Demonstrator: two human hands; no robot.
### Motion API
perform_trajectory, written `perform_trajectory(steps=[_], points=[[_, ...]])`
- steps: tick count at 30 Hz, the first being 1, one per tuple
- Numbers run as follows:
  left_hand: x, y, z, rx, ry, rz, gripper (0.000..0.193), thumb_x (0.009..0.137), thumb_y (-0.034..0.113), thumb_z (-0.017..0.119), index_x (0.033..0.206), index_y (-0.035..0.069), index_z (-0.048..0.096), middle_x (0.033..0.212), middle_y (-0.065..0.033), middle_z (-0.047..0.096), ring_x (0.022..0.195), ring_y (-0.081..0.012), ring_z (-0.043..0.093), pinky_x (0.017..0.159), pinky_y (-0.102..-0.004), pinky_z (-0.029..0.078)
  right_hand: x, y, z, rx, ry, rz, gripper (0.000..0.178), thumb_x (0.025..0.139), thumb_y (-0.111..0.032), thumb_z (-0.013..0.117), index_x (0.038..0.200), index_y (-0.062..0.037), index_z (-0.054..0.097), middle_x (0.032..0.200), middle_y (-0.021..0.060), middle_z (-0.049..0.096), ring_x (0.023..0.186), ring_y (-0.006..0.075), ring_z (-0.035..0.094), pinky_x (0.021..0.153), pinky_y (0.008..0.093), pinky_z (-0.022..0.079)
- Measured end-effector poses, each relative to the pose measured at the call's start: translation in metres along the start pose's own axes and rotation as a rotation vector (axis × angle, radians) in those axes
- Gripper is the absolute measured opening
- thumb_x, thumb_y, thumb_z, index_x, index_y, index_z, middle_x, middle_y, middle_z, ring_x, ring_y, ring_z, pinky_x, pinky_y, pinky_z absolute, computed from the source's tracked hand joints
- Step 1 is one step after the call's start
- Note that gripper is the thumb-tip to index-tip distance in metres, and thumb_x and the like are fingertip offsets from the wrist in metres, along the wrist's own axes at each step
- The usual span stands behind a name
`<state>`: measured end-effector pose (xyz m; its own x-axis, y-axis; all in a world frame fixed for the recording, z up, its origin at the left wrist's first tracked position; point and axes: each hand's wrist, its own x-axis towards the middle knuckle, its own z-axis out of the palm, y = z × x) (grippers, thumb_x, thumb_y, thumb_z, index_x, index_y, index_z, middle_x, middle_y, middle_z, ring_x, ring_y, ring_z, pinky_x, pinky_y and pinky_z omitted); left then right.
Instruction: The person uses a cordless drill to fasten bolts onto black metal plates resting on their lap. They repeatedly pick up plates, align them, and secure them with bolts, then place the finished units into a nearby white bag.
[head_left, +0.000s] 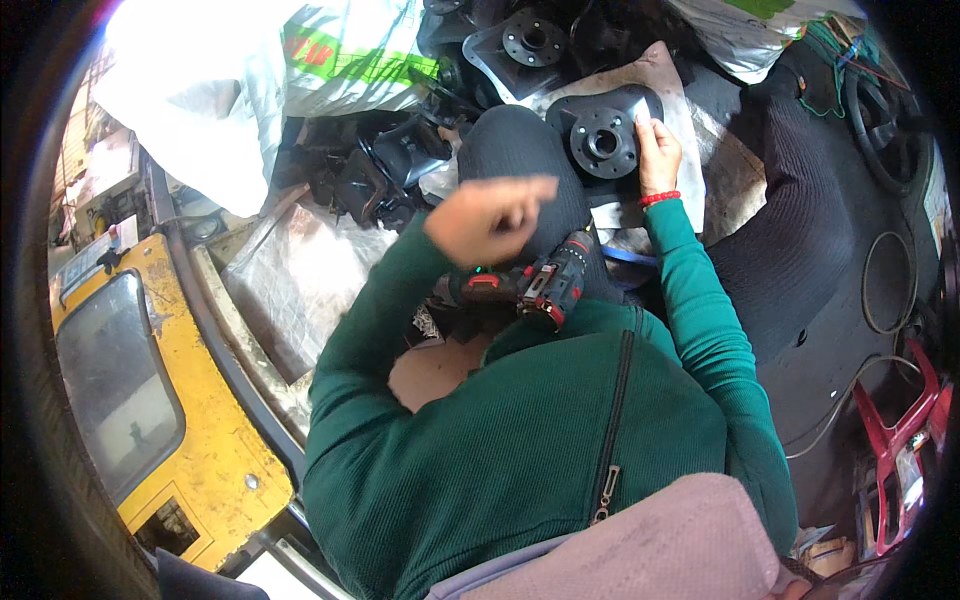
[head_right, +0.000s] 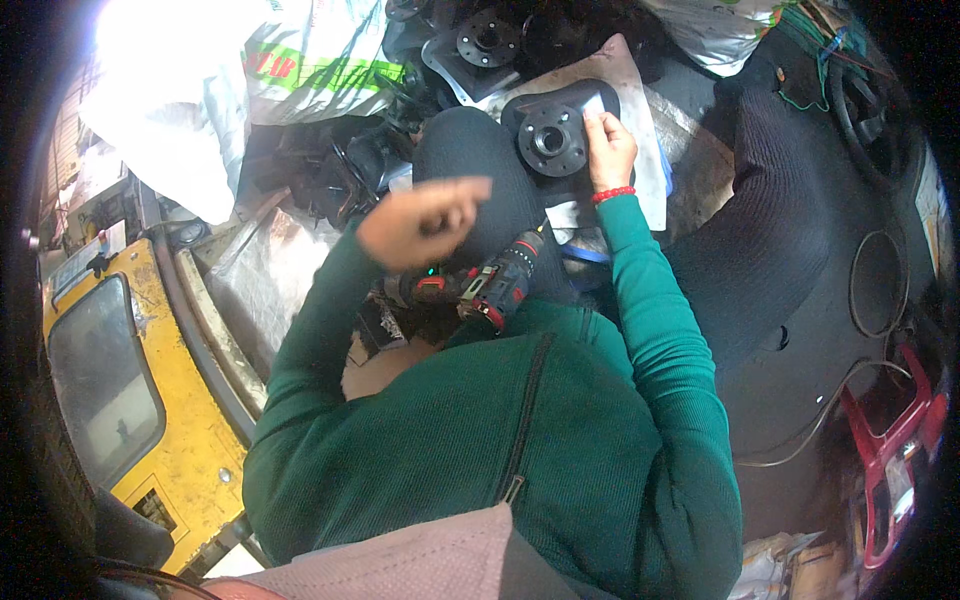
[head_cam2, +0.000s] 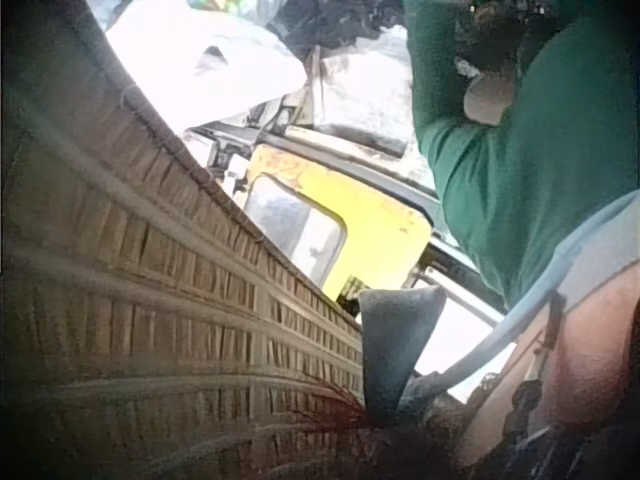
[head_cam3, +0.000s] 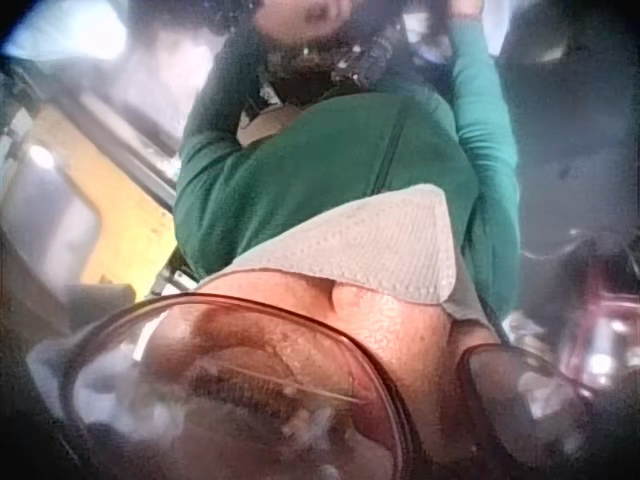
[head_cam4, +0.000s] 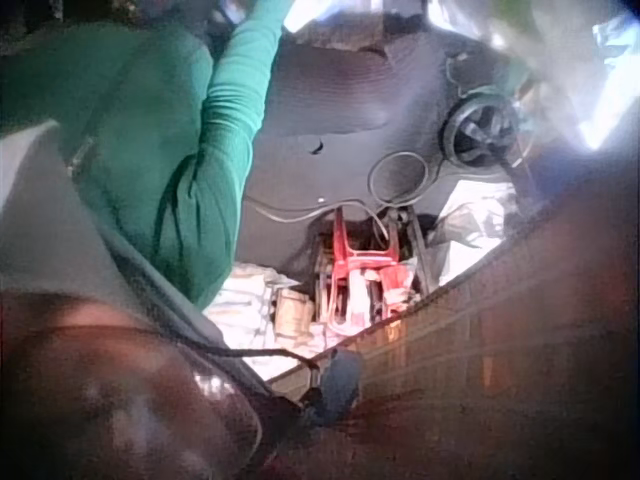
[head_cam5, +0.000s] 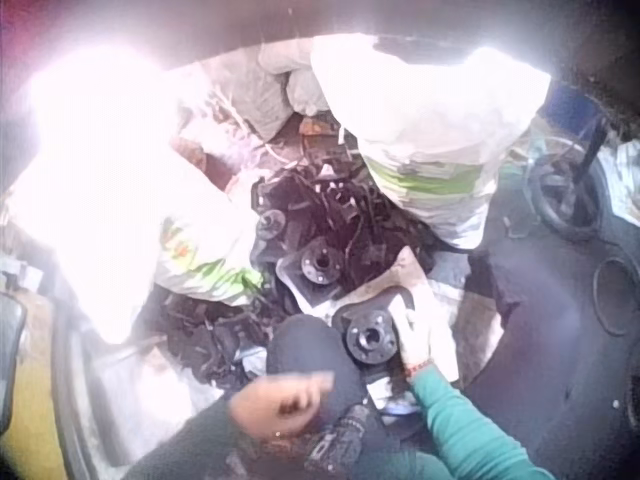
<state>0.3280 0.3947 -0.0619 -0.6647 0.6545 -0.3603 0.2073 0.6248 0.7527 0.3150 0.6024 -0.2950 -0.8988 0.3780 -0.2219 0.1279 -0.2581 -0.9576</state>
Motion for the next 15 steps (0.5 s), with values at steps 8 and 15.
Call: perform_trajectory(steps=[8,15], points=[[0.139,-0.057,0.044,0.397,0.434,0.056,0.033,0.073,0.034,0.073,0.095,0.011,0.064,0.075,-0.0032,0.063,0.064,-0.0195,0.061,0.061,-0.0329,0.050,-0.001,-0.004,0.004,0.008,-0.010,-0.012,0.028,0.089,-0.021,0.061,0.067,-0.0062,0.055,0.061,-0.0085,0.043,0.059,0.0017,0.036,0.050,0.0202,0.029],[0.153,-0.060,0.058,0.540,0.410,0.015,0.022,0.077,0.031,0.067,0.084,0.011,0.065,0.075,-0.0067,0.066,0.073,-0.0270,0.064,0.064,-0.0391,0.050,0.000,-0.006,0.002,0.014,-0.055,0.025,0.025,0.088,-0.021,0.063,0.069,-0.0056,0.058,0.062,-0.0084,0.046,0.058,0.0018,0.037,0.049,0.0204,0.030]])
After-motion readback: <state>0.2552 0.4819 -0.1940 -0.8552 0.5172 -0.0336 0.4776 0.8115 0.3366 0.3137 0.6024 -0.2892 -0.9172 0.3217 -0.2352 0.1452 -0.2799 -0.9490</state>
